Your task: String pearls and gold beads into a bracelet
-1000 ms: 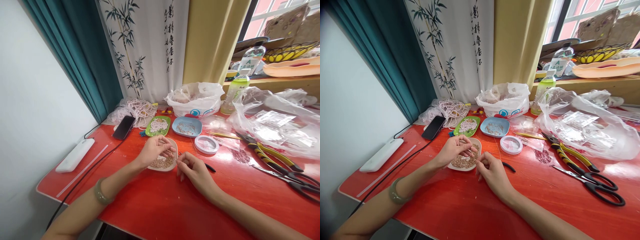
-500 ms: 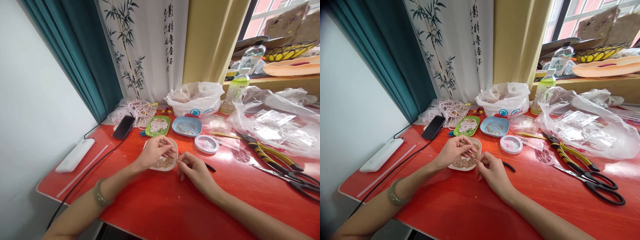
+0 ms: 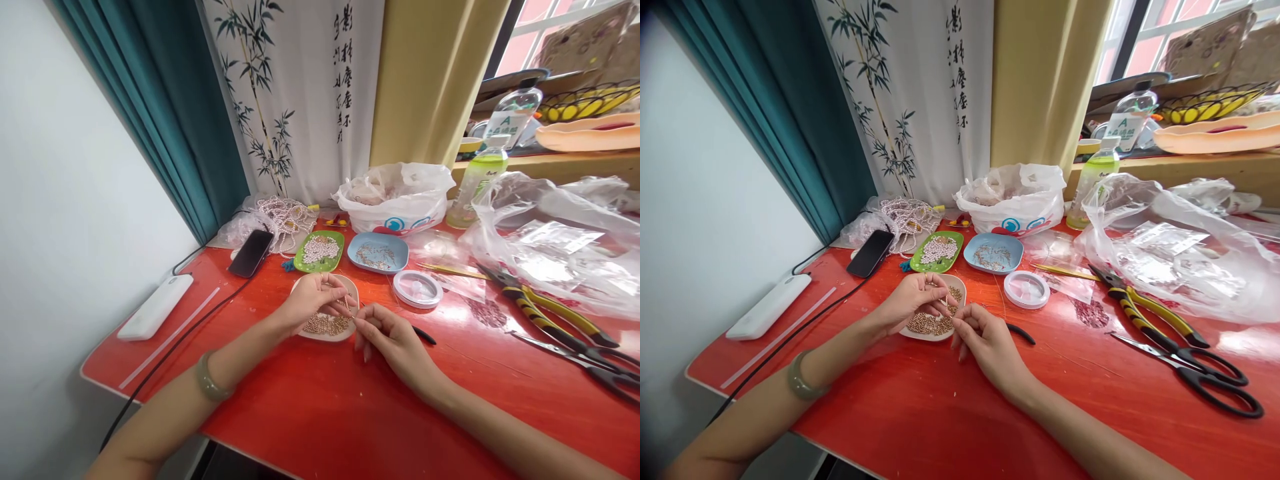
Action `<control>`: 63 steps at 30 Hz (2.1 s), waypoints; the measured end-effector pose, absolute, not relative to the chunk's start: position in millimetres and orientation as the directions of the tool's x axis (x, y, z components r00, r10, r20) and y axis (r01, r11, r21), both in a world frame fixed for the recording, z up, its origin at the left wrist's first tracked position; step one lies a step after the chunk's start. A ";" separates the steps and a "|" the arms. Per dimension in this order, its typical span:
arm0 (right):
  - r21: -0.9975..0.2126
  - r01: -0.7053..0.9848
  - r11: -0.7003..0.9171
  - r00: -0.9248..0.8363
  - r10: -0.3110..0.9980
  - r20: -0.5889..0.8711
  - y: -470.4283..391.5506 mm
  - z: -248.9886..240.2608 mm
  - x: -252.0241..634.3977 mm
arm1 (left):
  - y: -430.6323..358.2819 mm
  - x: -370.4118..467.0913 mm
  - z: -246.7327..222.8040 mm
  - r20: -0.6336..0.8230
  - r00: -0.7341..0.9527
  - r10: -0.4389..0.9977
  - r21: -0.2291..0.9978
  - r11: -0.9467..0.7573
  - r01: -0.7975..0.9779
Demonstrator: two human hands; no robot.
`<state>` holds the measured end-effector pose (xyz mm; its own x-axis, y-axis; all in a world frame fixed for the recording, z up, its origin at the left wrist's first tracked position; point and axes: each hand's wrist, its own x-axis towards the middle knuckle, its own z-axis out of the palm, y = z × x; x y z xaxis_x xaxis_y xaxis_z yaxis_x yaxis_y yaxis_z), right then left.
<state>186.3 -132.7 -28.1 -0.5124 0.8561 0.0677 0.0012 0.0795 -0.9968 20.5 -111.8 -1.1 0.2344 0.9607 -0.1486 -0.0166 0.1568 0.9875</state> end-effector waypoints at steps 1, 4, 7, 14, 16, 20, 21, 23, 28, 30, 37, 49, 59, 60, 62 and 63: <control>-0.997 -0.019 0.076 -0.516 0.854 0.075 -132.2 -28.5 186.3 | -111.7 20.8 -1.2 -0.147 0.239 0.960 0.988 0.156 -0.016; -0.996 -0.077 0.042 -0.515 0.854 0.076 -130.6 -30.0 186.7 | -112.4 22.2 -0.7 -0.136 0.248 0.959 0.990 0.140 0.003; -0.992 -0.125 0.017 -0.515 0.853 0.080 -129.4 -30.2 187.4 | -114.0 23.4 -0.3 -0.121 0.248 0.961 0.993 0.116 0.037; -0.980 -0.193 -0.040 -0.514 0.855 0.066 -127.5 -26.3 188.4 | -116.1 26.0 -4.2 -0.011 0.255 0.967 0.991 -0.024 0.132; -0.980 -0.195 -0.034 -0.498 0.865 0.069 -127.7 -24.7 188.5 | -118.2 27.8 -4.6 0.053 0.218 0.974 0.970 -0.102 0.220; -0.983 -0.181 0.024 -0.427 0.899 0.101 -129.4 -20.3 189.0 | -124.9 33.2 -3.3 0.066 0.181 0.981 0.945 -0.120 0.304; -0.984 -0.169 0.053 -0.396 0.911 0.117 -130.0 -18.9 189.3 | -126.6 34.7 -2.9 0.051 0.178 0.983 0.953 -0.101 0.285; -0.985 -0.125 0.122 -0.326 0.932 0.157 -131.6 -16.1 190.0 | -130.0 37.5 -2.1 0.008 0.162 0.987 0.977 -0.043 0.211; -0.969 -0.028 0.244 -0.223 0.944 0.244 -136.6 -8.4 190.8 | -138.8 43.3 2.4 -0.129 0.265 0.956 0.982 0.161 -0.100; -0.967 -0.027 0.253 -0.218 0.943 0.253 -139.2 -4.6 190.1 | -141.4 45.0 4.1 -0.159 0.318 0.934 0.958 0.224 -0.180; -0.954 -0.002 0.300 -0.239 0.926 0.292 -147.6 7.8 186.4 | -144.2 45.3 6.0 -0.158 0.321 0.934 0.937 0.244 -0.249; -0.879 0.057 0.473 -0.233 0.863 0.449 -152.8 11.9 190.0 | -146.8 42.0 7.1 -0.115 0.354 0.928 0.926 0.230 -0.300; -0.871 0.039 0.490 -0.249 0.849 0.467 -149.6 5.9 190.7 | -146.4 38.8 8.1 -0.086 0.378 0.922 0.951 0.189 -0.244; -0.870 0.042 0.491 -0.254 0.848 0.466 -149.8 6.1 190.9 | -146.4 38.5 7.8 -0.089 0.380 0.921 0.951 0.191 -0.241; -0.868 0.053 0.493 -0.255 0.847 0.466 -149.9 7.2 191.5 | -146.5 38.2 7.6 -0.099 0.386 0.917 0.948 0.205 -0.244; -0.867 0.057 0.495 -0.251 0.847 0.468 -149.8 8.0 192.0 | -146.4 38.1 7.6 -0.104 0.390 0.915 0.946 0.212 -0.246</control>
<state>192.0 -149.8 8.0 -0.2510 0.8474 0.4678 0.0565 0.4953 -0.8669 38.1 -146.4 7.6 0.3897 0.9151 -0.1036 -0.2464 0.2119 0.9457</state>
